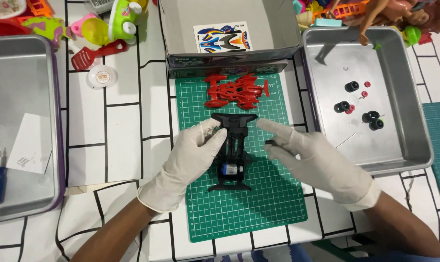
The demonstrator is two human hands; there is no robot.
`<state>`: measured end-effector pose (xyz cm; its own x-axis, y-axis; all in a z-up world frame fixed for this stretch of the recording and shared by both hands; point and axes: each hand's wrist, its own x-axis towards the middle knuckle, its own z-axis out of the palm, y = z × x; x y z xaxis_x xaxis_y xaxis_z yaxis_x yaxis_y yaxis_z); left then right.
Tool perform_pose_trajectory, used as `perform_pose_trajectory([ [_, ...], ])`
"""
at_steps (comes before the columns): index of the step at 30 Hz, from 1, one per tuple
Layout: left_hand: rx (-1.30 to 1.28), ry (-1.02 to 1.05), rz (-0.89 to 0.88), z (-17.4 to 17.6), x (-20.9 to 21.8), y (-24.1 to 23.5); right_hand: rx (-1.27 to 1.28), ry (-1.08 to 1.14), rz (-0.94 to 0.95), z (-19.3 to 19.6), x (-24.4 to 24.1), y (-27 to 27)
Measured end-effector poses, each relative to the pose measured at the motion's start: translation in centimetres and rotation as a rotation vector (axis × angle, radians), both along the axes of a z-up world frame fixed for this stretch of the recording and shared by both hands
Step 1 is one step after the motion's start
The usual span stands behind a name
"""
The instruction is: Assembling a toy car chassis by fitting gears, motors, and plastic body components using hands and a screwdriver.
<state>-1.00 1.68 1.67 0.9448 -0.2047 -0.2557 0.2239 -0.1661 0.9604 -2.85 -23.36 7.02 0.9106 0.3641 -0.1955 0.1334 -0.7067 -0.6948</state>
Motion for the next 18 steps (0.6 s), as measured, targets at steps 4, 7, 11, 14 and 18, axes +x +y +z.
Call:
perform_pose_trajectory([
  [4,0.032,-0.031,-0.015,-0.6,0.3,0.4,-0.119,-0.177,0.151,-3.2,-0.2,1.6],
  [7,-0.109,-0.052,0.01,-1.1,0.6,1.0,-0.173,-0.505,0.143,-5.8,-0.4,2.3],
  [11,-0.117,-0.027,0.003,-0.6,0.5,1.1,-0.275,-1.01,0.245,-6.7,0.2,4.7],
  [14,-0.128,-0.013,0.008,-0.9,0.4,1.0,-0.162,-1.15,0.185,-6.8,0.7,6.1],
  [18,-0.171,0.02,-0.006,-1.8,0.1,0.8,0.007,-1.251,0.031,-5.5,0.9,8.0],
])
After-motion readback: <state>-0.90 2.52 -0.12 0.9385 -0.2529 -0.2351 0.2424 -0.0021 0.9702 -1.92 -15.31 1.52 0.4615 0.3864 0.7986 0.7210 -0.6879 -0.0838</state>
